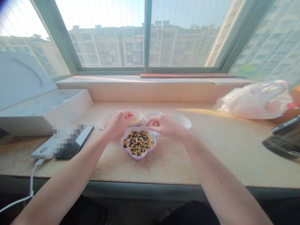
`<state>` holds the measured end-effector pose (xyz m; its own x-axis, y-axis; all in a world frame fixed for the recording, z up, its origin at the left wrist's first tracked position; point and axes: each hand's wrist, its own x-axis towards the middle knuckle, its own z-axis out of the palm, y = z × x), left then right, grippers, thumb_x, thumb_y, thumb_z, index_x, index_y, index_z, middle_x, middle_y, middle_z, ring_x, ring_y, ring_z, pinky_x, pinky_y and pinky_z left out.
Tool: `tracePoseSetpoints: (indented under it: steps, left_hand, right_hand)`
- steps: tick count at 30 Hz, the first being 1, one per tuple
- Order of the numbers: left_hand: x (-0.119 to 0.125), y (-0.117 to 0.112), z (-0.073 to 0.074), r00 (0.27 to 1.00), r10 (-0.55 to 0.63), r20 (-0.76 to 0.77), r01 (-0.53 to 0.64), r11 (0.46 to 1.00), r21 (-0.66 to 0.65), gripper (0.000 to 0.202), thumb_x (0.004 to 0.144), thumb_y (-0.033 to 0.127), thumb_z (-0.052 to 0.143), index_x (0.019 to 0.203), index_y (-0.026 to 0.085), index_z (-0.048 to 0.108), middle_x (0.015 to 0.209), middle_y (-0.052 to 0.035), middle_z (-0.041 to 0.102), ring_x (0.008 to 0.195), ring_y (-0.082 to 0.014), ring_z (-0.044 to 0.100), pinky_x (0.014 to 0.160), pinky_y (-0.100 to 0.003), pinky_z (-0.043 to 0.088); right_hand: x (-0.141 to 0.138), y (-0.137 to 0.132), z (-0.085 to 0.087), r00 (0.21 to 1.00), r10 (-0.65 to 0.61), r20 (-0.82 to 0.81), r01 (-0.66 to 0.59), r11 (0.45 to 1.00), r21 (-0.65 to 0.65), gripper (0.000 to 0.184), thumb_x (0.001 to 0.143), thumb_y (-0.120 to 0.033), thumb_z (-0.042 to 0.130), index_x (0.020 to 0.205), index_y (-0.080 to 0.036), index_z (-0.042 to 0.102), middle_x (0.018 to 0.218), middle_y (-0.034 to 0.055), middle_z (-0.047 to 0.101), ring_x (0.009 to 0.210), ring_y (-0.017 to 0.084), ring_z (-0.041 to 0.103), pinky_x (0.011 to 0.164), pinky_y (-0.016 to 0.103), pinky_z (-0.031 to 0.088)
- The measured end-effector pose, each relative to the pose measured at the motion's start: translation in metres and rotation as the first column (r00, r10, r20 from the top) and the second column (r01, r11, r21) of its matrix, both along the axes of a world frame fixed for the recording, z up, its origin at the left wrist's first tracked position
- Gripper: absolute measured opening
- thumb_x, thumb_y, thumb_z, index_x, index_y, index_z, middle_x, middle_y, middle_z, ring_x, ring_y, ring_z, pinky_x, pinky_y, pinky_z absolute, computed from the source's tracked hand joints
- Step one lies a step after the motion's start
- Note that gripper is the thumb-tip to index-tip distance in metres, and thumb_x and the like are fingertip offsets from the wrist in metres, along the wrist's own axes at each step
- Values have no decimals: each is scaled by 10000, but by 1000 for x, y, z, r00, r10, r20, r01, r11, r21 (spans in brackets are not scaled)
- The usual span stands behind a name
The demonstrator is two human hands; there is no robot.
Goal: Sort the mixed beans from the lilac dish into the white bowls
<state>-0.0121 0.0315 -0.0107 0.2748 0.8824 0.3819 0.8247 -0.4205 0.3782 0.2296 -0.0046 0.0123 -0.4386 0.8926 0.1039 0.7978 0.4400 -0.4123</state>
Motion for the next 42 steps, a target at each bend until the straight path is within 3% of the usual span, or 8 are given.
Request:
tracePoseSetpoints:
  steps: [3,6,11,14,21,32,39,42]
  left_hand:
    - [0,6,-1,995,34,-95,-32,999,21,292,965,176,492,883,188,772,943,-90,781,874,-230,695,802,-324,492]
    - [2,9,-2,983,38,-182,-31,999,42,329,979,188,462,872,174,772,965,-113,779,894,-246,703,807,-338,493]
    - [2,10,-5,977,61,-206,-49,997,62,312,979,197,472,1054,173,774,1110,-120,779,1009,-258,709,885,-358,497]
    - [1,8,-4,978,66,-196,-58,997,51,298,976,200,484,1073,173,764,1136,-115,775,1030,-259,706,887,-356,495]
    - [0,6,-3,982,32,-186,-31,999,6,268,968,192,498,922,185,762,1013,-104,777,955,-249,704,850,-329,491]
    - [0,3,-1,991,26,-129,-27,1000,-3,303,963,170,494,1061,183,780,1110,-93,773,1013,-239,703,879,-332,499]
    - [-2,2,-2,994,22,-107,-23,1000,-6,307,967,169,497,1086,174,780,1091,-101,764,975,-234,698,877,-331,511]
    - [-2,-5,1,996,-32,-80,32,999,-3,286,975,172,498,1057,174,773,1084,-94,755,955,-220,691,868,-321,515]
  right_hand:
    - [-19,-11,-3,986,152,70,-145,985,-96,225,853,-385,705,988,-247,818,856,20,774,689,169,646,648,278,436]
    - [-30,-17,-5,961,173,214,-162,984,-69,186,796,-412,773,867,-247,823,810,33,760,724,201,656,674,299,434]
    - [-37,-19,-7,897,276,345,-289,957,-15,221,817,-388,751,695,-204,765,672,53,689,721,224,610,659,334,395]
    - [-38,-19,-11,910,314,270,-317,948,-36,183,822,-265,712,649,-209,738,639,35,674,646,191,568,649,336,391]
    - [-39,-16,-13,915,335,224,-328,942,-67,234,848,-182,614,841,-257,836,792,13,775,726,196,661,728,315,449]
    - [-35,-12,-15,923,351,158,-347,936,-52,225,813,-109,632,828,-232,820,851,16,783,808,207,679,743,317,461]
    - [-36,-15,-13,942,327,76,-324,945,-54,176,899,-224,647,861,-234,819,915,26,789,819,192,684,775,302,476]
    - [-34,-11,-13,976,218,19,-218,975,29,227,958,-296,609,886,-212,807,915,50,784,834,201,682,775,310,469]
